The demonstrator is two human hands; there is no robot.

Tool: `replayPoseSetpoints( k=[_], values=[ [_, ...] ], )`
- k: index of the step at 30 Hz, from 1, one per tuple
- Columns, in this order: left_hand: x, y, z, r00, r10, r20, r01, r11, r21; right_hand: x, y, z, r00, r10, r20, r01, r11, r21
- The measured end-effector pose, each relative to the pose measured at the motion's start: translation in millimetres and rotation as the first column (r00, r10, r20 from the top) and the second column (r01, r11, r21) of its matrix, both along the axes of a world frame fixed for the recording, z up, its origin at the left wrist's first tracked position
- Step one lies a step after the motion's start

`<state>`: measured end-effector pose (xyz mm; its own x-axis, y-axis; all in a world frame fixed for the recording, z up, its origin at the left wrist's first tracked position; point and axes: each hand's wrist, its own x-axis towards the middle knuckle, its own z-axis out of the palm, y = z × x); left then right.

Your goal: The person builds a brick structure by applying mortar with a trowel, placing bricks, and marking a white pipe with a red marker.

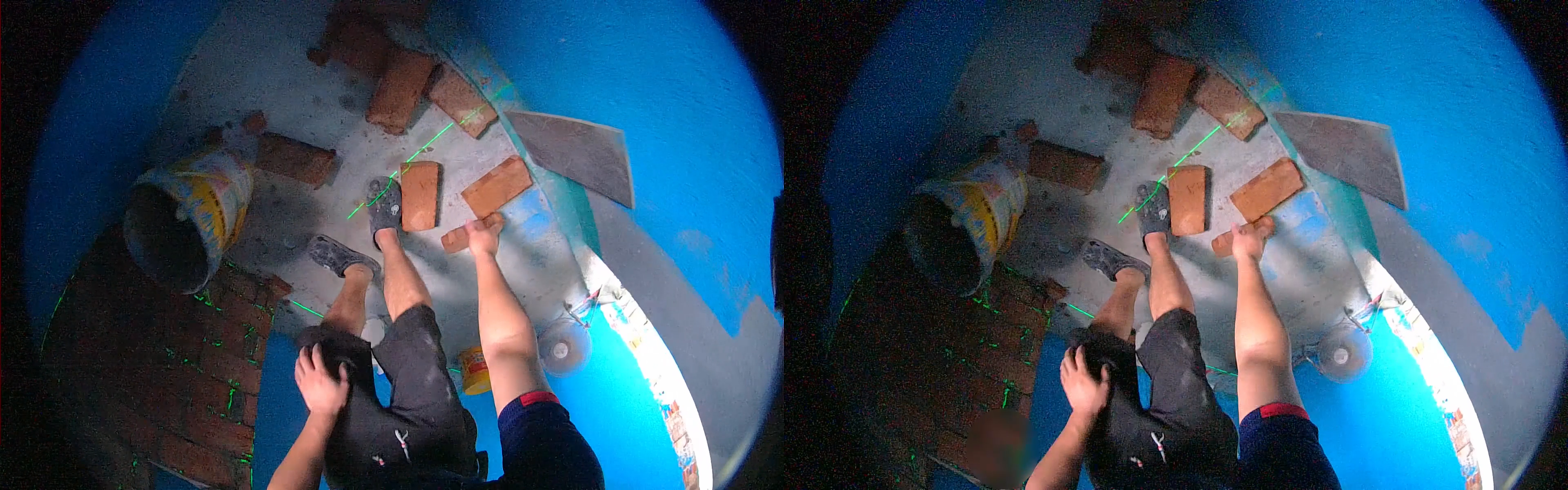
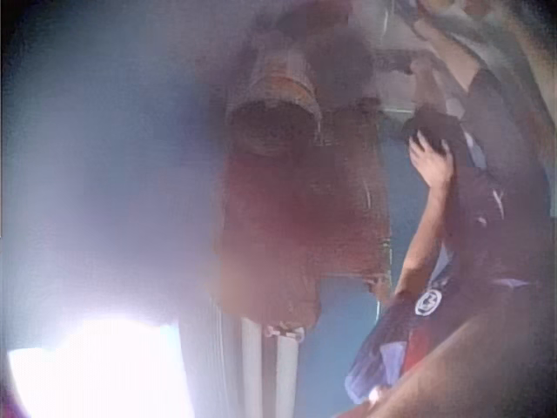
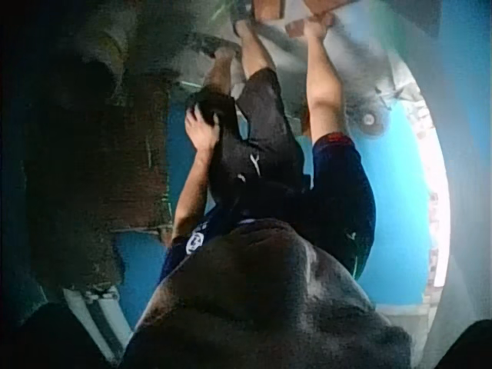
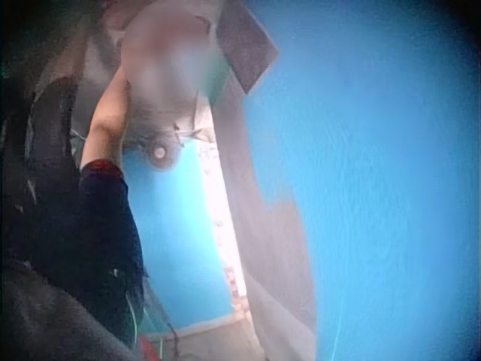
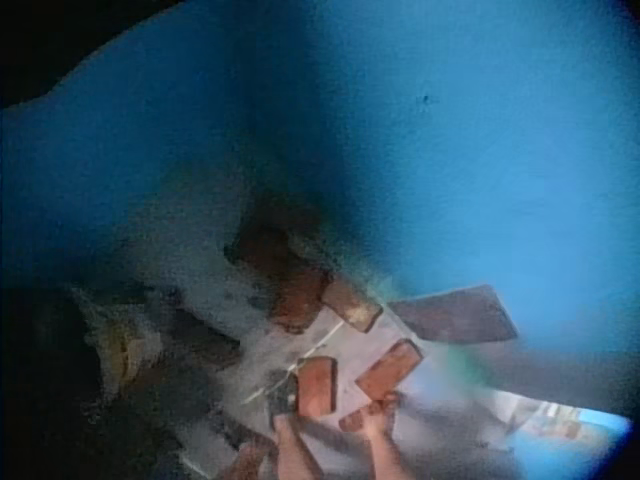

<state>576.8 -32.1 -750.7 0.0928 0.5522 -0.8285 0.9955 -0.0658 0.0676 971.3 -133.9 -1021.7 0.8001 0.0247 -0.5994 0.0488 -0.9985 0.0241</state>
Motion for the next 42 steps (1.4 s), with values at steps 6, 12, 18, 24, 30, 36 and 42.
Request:
replayPoseSetpoints(
  k=[6, 12, 18, 24, 30, 36, 42],
  values=[
    [-4, 25, -4, 1.0, -0.017, -0.003, 0.017, 1.0, -0.005, 34, 48, -83, 0.968, -0.244, 0.068, 0.251, 0.955, -0.157],
    [-8, 19, -23, 0.996, 0.032, 0.077, -0.025, 0.995, -0.097, 76, 40, -95, 0.952, -0.298, 0.063, 0.299, 0.954, -0.013],
    [-17, 4, -16, 0.991, 0.113, 0.078, -0.101, 0.986, -0.135, 49, 80, 47, 0.495, -0.411, -0.765, 0.79, 0.579, 0.201],
    [-11, 11, -21, 0.796, 0.489, 0.358, -0.466, 0.871, -0.154, -79, 101, 186, -0.301, -0.316, -0.9, 0.87, 0.296, -0.395],
    [-9, 71, -9, -0.368, 0.924, 0.109, -0.802, -0.256, -0.54, -240, 143, 270, -0.063, -0.075, -0.995, 0.449, 0.889, -0.096],
    [-122, 45, 15, -0.611, 0.789, 0.067, -0.674, -0.474, -0.567, -324, 197, 259, -0.096, 0.774, -0.626, -0.465, 0.522, 0.715],
    [-176, -29, 32, -0.512, 0.847, 0.146, -0.769, -0.376, -0.518, -410, 437, 200, 0.092, 0.983, 0.156, -0.686, -0.051, 0.726]
  ],
)
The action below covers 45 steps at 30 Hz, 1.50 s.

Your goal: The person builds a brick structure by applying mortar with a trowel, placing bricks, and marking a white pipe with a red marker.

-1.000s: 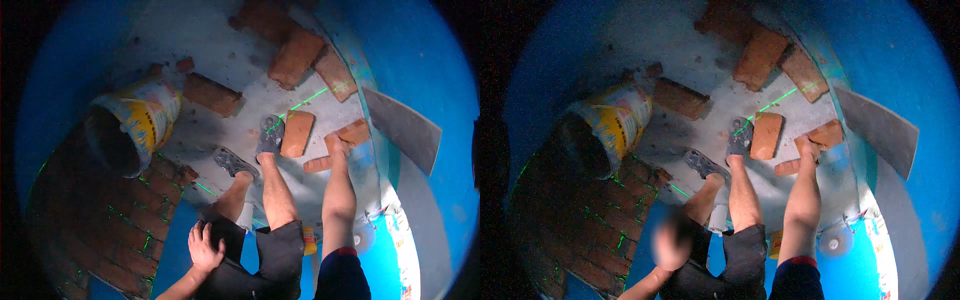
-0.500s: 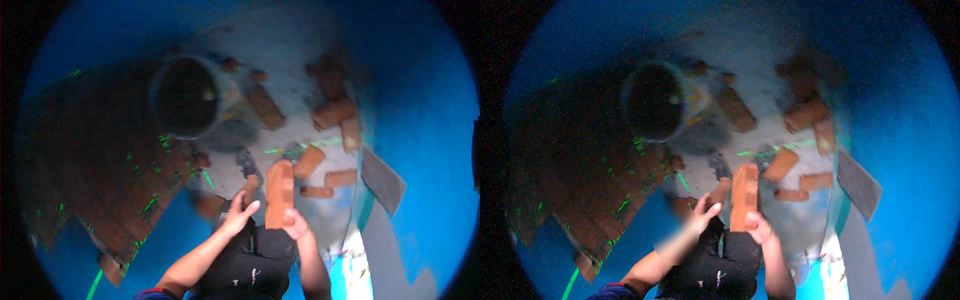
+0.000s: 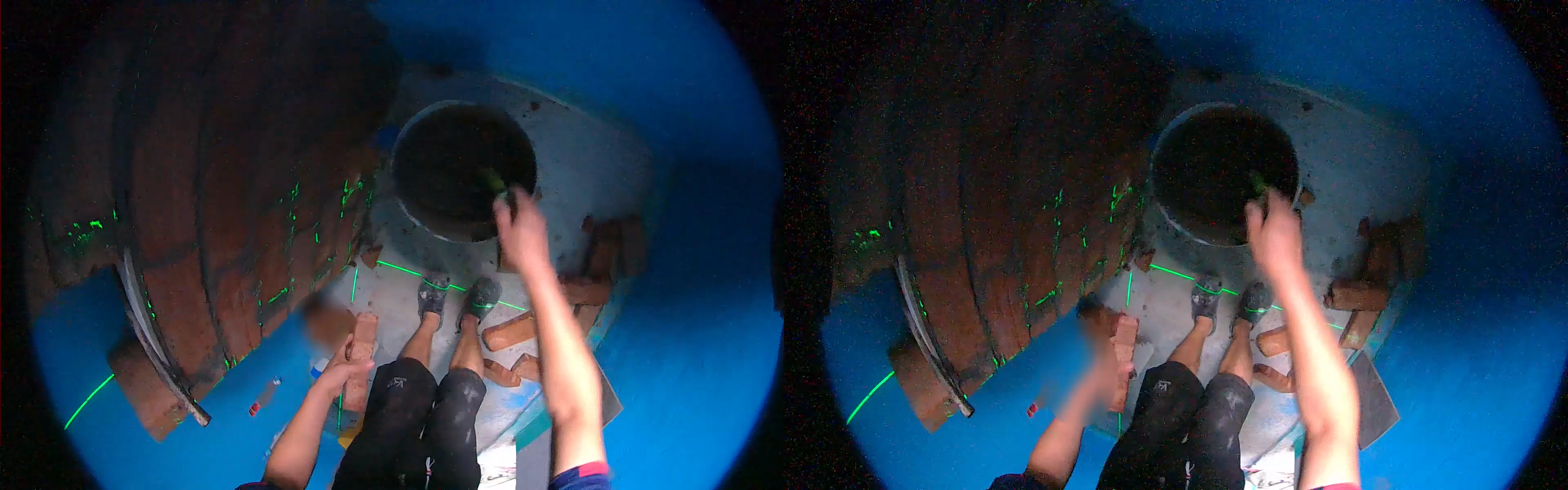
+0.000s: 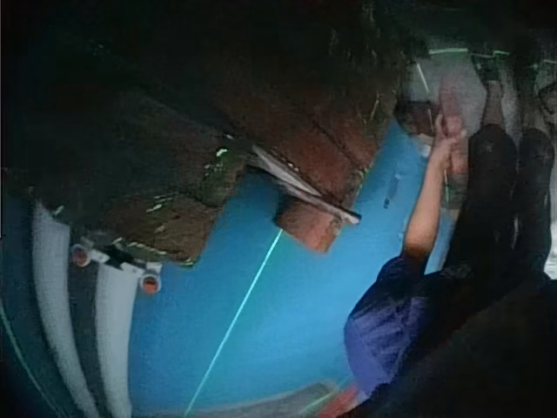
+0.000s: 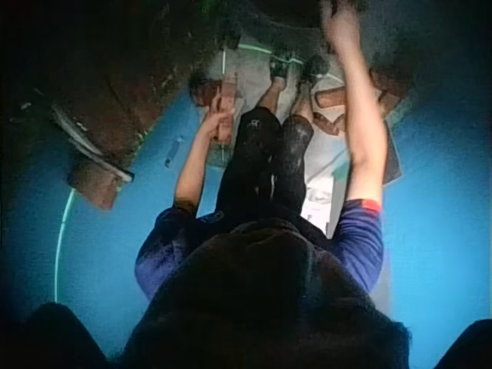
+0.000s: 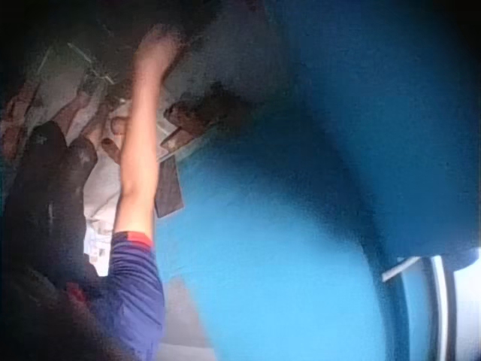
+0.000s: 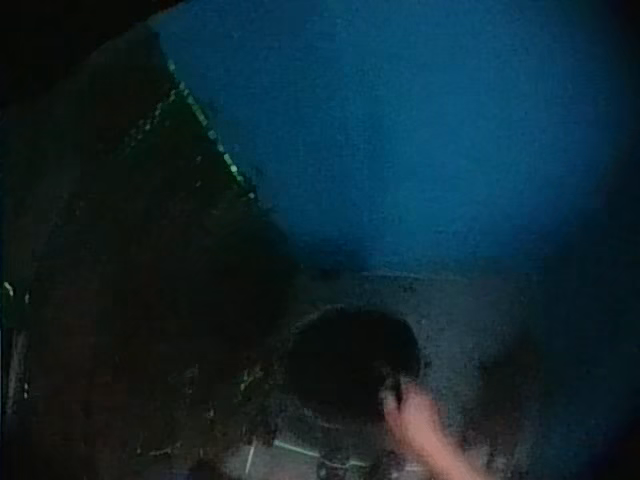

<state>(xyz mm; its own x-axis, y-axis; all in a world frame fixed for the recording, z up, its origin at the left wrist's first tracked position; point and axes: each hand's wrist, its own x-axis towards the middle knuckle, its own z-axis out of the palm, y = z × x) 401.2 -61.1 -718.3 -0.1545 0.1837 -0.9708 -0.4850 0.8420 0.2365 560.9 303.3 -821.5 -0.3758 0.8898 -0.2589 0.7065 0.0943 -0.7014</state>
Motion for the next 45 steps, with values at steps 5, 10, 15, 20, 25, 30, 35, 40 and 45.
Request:
replayPoseSetpoints(
  k=[5, 10, 15, 20, 25, 30, 35, 40, 45],
  values=[
    [16, -140, -17, 0.965, -0.202, -0.17, 0.206, 0.979, 0.006, -29, 46, -142, 0.755, 0.384, 0.532, -0.532, 0.832, 0.155],
    [110, -265, 15, 0.992, -0.004, -0.122, -0.008, 0.996, -0.092, -97, -38, -43, 0.934, 0.357, -0.009, -0.355, 0.926, -0.13],
    [163, -287, 51, 0.925, -0.366, 0.102, 0.377, 0.849, -0.369, -104, -120, 82, 0.862, 0.394, -0.319, -0.507, 0.689, -0.519],
    [218, -337, 84, 0.961, -0.259, 0.099, 0.276, 0.872, -0.403, -139, -176, 188, 0.847, 0.069, -0.528, -0.532, 0.074, -0.844],
    [195, -345, 106, 0.989, -0.115, 0.092, 0.141, 0.918, -0.372, -203, -214, 284, 0.807, -0.034, -0.589, -0.552, -0.396, -0.734],
    [138, -333, 105, 0.998, 0.06, 0.019, -0.054, 0.975, -0.216, -241, -237, 321, 0.764, -0.054, -0.642, -0.63, -0.278, -0.726],
    [61, -271, 97, 0.921, 0.38, 0.091, -0.386, 0.92, 0.067, -188, -215, 347, 0.774, 0.32, -0.547, -0.629, 0.292, -0.72],
    [7, -240, 134, 0.746, 0.587, 0.315, -0.63, 0.775, 0.048, -26, -167, 324, 0.806, 0.207, -0.555, -0.561, -0.034, -0.827],
    [1, -221, 150, 0.724, 0.617, 0.308, -0.642, 0.767, -0.028, 66, -128, 274, 0.926, 0.363, 0.104, -0.225, 0.751, -0.621]
  ],
)
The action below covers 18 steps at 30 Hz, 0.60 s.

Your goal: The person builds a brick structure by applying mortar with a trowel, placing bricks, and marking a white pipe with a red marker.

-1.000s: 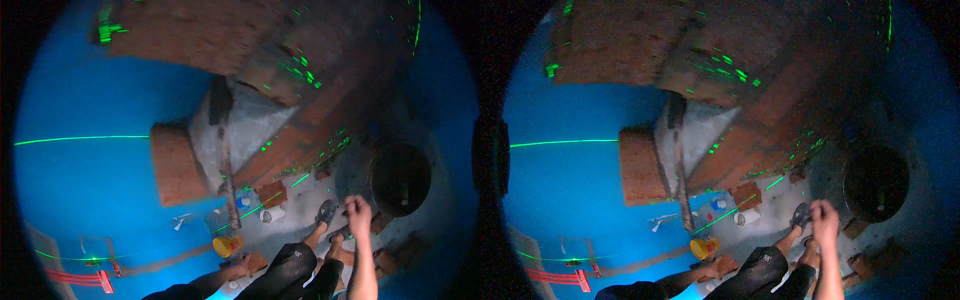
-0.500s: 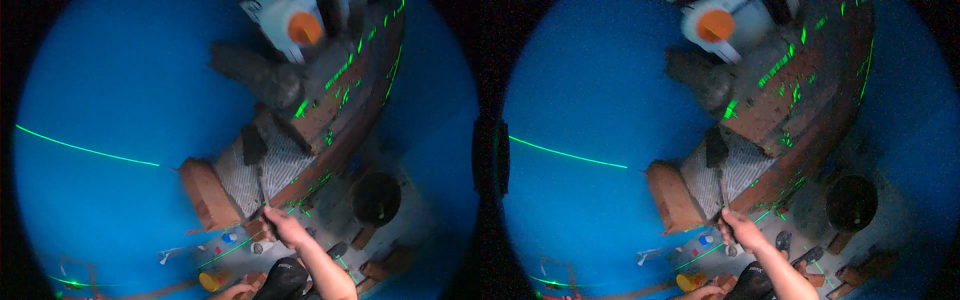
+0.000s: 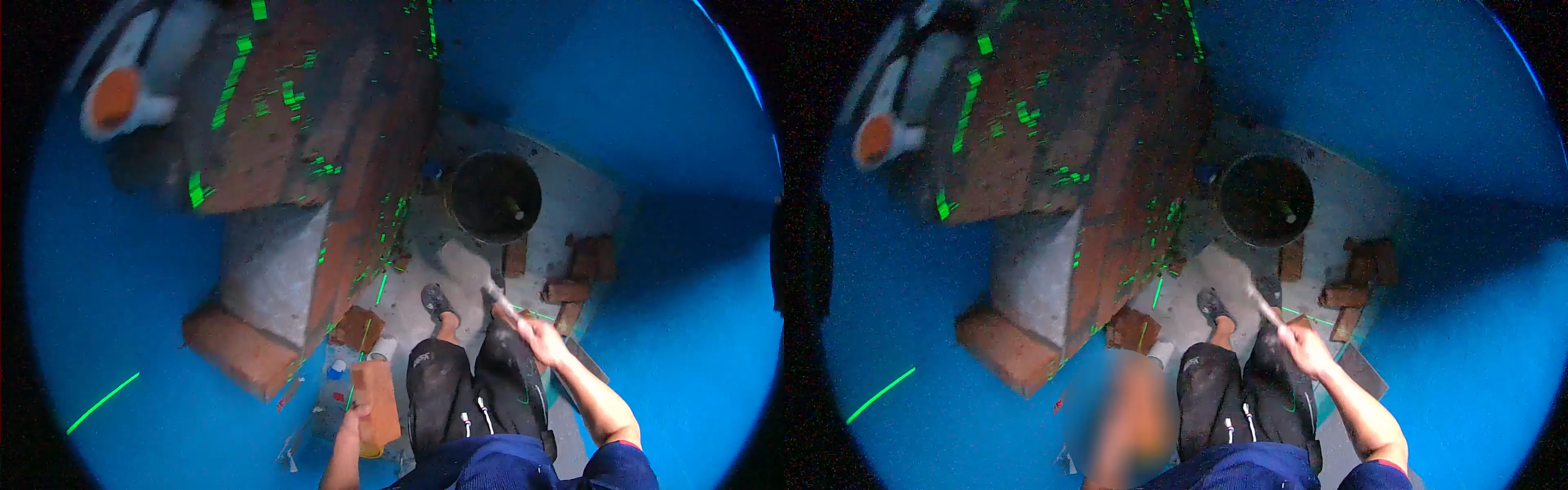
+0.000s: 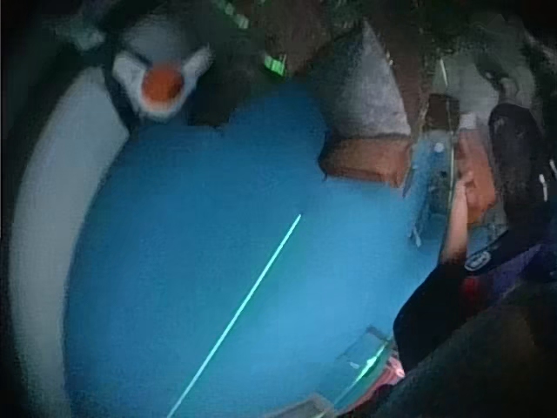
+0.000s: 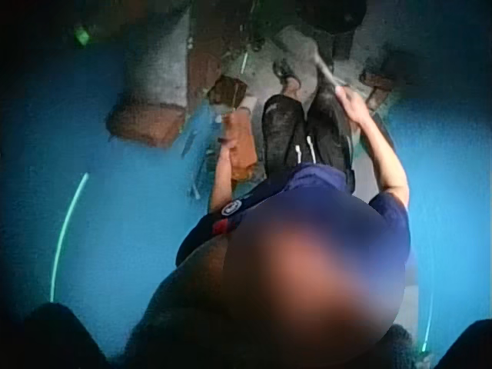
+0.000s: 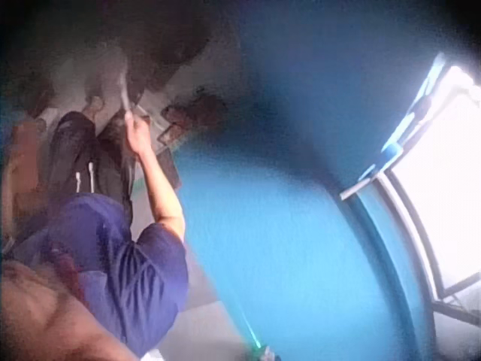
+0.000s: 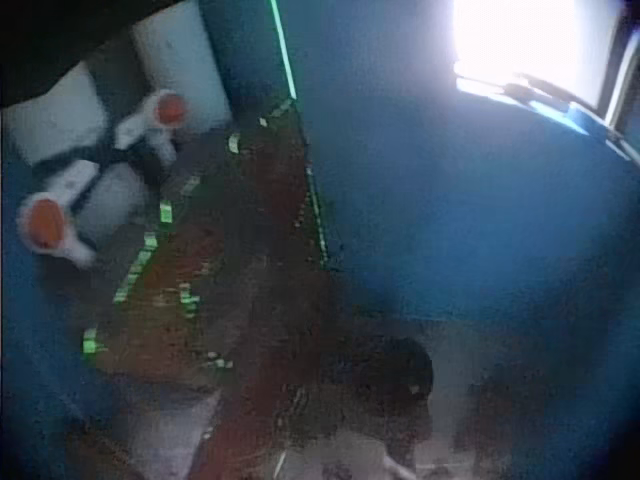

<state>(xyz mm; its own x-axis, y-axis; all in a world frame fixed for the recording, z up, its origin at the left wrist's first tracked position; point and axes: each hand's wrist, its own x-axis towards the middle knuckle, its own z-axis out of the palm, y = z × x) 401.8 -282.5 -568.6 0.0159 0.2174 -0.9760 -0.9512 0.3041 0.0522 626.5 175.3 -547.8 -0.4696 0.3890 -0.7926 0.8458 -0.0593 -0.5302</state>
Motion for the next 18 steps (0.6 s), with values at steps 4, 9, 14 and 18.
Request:
replayPoseSetpoints(
  k=[4, 9, 14, 18],
  values=[
    [18, 26, -5, 0.997, -0.042, -0.068, 0.037, 0.996, -0.075, -5, 73, -115, 0.981, 0.016, 0.193, -0.079, 0.941, 0.328],
    [33, 60, -18, 0.985, -0.079, -0.151, 0.063, 0.992, -0.113, -106, 162, -243, 0.873, 0.191, 0.449, -0.325, 0.914, 0.244],
    [64, 96, -43, 0.986, -0.092, -0.139, 0.076, 0.99, -0.117, -132, 178, -394, 0.76, 0.388, 0.521, -0.579, 0.768, 0.273],
    [92, 102, -40, 0.99, -0.077, -0.119, 0.06, 0.987, -0.147, -128, 181, -432, 0.689, 0.706, 0.167, -0.725, 0.678, 0.121]
  ],
)
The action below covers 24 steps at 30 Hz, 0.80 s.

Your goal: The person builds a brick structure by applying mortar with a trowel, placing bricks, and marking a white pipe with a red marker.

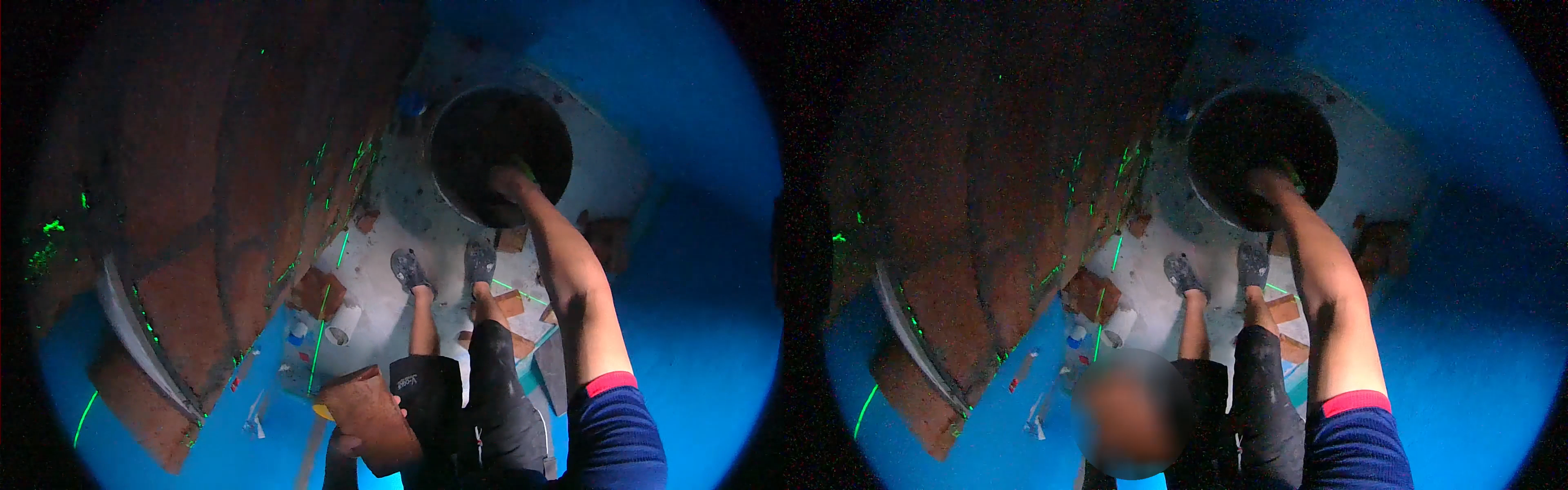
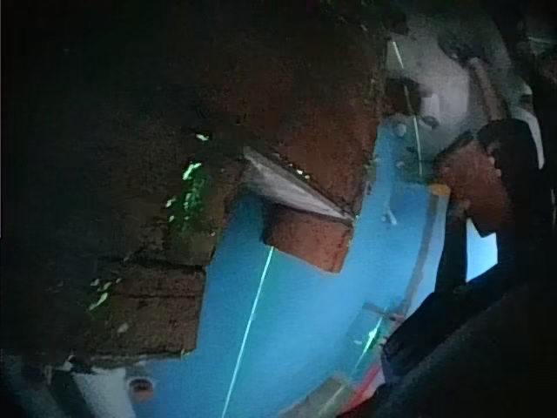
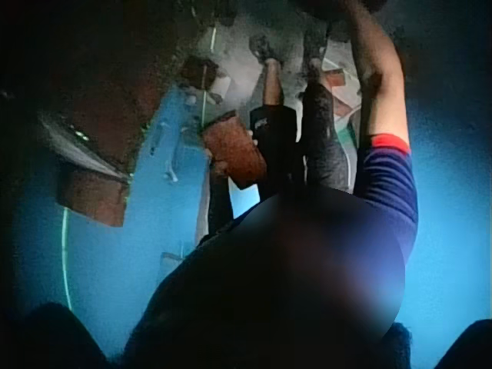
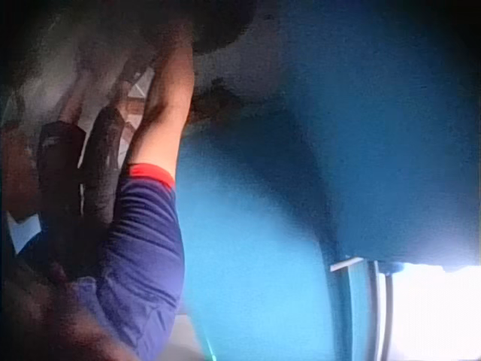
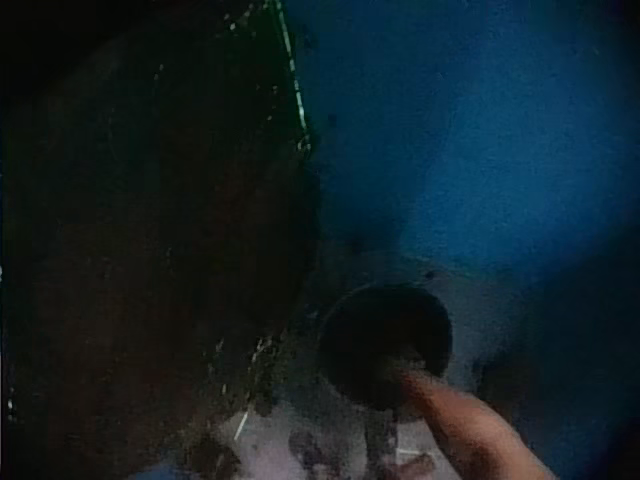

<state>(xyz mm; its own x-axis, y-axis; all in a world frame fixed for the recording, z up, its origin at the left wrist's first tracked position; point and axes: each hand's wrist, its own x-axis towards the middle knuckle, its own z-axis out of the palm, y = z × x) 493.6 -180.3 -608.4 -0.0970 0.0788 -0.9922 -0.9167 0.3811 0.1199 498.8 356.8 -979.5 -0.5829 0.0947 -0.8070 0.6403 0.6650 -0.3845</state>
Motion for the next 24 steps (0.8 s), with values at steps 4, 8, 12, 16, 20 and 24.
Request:
replayPoseSetpoints(
  k=[4, 8, 12, 16, 20, 24],
  values=[
    [5, -12, 22, 0.999, 0.033, -0.04, -0.035, 0.998, -0.057, -5, 19, 3, 0.992, 0.126, -0.002, -0.126, 0.989, 0.081],
    [-19, -7, 22, 0.998, -0.015, -0.057, 0.014, 1.0, -0.016, 18, 84, 44, 0.991, 0.135, 0.01, -0.134, 0.975, 0.178],
    [-24, 10, 32, 0.988, -0.011, -0.153, 0.015, 1.0, 0.021, 13, 105, 81, 0.993, 0.106, -0.059, -0.099, 0.988, 0.119],
    [-33, 38, 37, 0.974, -0.002, -0.225, 0.021, 0.996, 0.081, 38, 82, 170, 0.967, -0.255, 0.017, 0.256, 0.967, -0.021],
    [-56, 86, 43, 0.945, -0.049, -0.324, 0.119, 0.973, 0.2, 113, 57, 235, 0.912, -0.401, 0.086, 0.403, 0.915, -0.005],
    [-87, 120, 66, 0.963, -0.127, -0.237, 0.191, 0.943, 0.271, 160, 3, 351, 0.717, -0.693, -0.082, 0.631, 0.694, -0.346]
  ],
)
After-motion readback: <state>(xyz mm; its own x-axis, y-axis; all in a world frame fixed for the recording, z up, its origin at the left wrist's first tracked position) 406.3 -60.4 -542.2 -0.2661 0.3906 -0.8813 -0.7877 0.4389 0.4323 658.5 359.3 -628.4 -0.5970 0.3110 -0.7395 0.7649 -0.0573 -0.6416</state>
